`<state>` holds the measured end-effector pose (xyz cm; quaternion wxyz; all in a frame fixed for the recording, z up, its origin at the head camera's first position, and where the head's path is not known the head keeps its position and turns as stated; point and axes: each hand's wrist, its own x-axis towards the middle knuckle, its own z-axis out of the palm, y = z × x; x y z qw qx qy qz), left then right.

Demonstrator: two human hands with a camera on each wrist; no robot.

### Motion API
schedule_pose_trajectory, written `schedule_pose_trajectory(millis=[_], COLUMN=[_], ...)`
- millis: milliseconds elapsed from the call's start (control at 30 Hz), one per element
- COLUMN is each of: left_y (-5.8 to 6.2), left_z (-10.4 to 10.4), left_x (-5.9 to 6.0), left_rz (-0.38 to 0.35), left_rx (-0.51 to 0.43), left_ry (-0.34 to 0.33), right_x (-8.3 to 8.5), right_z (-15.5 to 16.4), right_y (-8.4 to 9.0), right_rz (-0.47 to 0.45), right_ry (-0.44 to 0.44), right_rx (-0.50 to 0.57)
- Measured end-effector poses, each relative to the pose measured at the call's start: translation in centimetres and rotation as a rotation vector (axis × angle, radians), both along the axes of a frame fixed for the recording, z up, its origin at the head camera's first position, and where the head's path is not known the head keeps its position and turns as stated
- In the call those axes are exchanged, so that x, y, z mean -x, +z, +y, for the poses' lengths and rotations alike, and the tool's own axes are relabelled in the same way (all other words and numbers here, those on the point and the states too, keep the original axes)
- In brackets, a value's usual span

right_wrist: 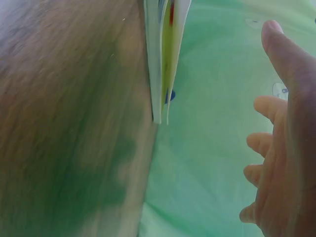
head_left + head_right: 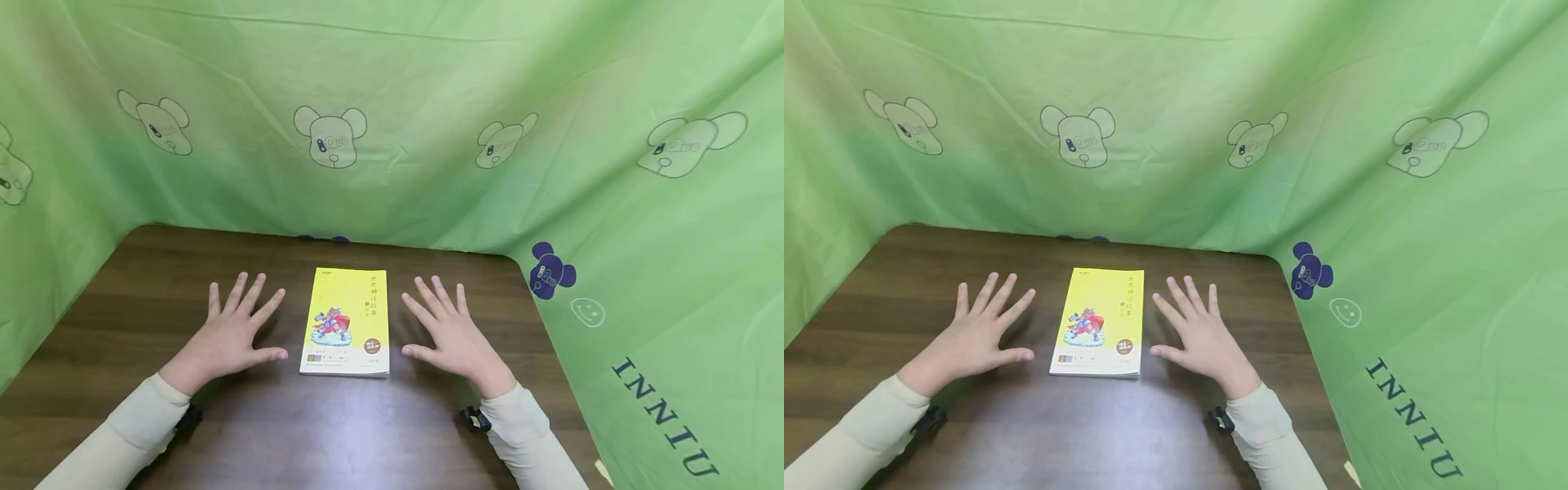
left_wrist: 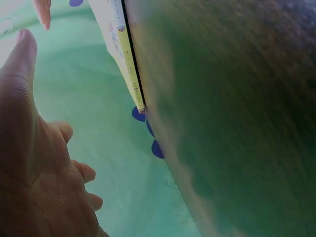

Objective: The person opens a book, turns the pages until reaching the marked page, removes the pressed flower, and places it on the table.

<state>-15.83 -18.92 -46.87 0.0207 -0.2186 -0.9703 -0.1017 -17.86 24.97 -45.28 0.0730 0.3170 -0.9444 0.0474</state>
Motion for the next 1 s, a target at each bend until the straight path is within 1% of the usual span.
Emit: schedule_pose_trajectory(millis=[333, 500, 633, 767, 833, 933, 1000], left_y=[0.6, 0.5, 0.4, 0.3, 0.3, 0.3, 0.3], left_z=[0.6, 0.9, 1.1, 1.2, 1.3, 1.6, 1.8], left_x=[0.0, -0.1, -0.1, -0.3, -0.3, -0.4, -0.5], left_rz=[-0.01, -0.011, 0.003, 0.013, 0.0, -0.045, -0.06], left_rx=[0.002, 0.0, 0.006, 0.004, -0.016, -0.08, -0.114], left_ry=[-0.007, -0.015, -0.015, -0.006, -0.003, -0.008, -0.012], right_x=[-0.2, -0.5, -0.6, -0.8, -0.8, -1.0, -1.1], right_z=[-0.9, -1.3, -1.9, -2.8, -3.3, -4.0, -4.4], right_y=[0.2, 0.2, 0.3, 0.1, 0.0, -0.2, -0.3], right_rz=[-0.009, -0.027, -0.043, -0.049, -0.053, -0.06, -0.076], right_ry=[0.042, 0.043, 0.054, 0.081, 0.097, 0.12, 0.129], right_rx=[0.035, 0.025, 0.025, 0.018, 0.011, -0.005, -0.019])
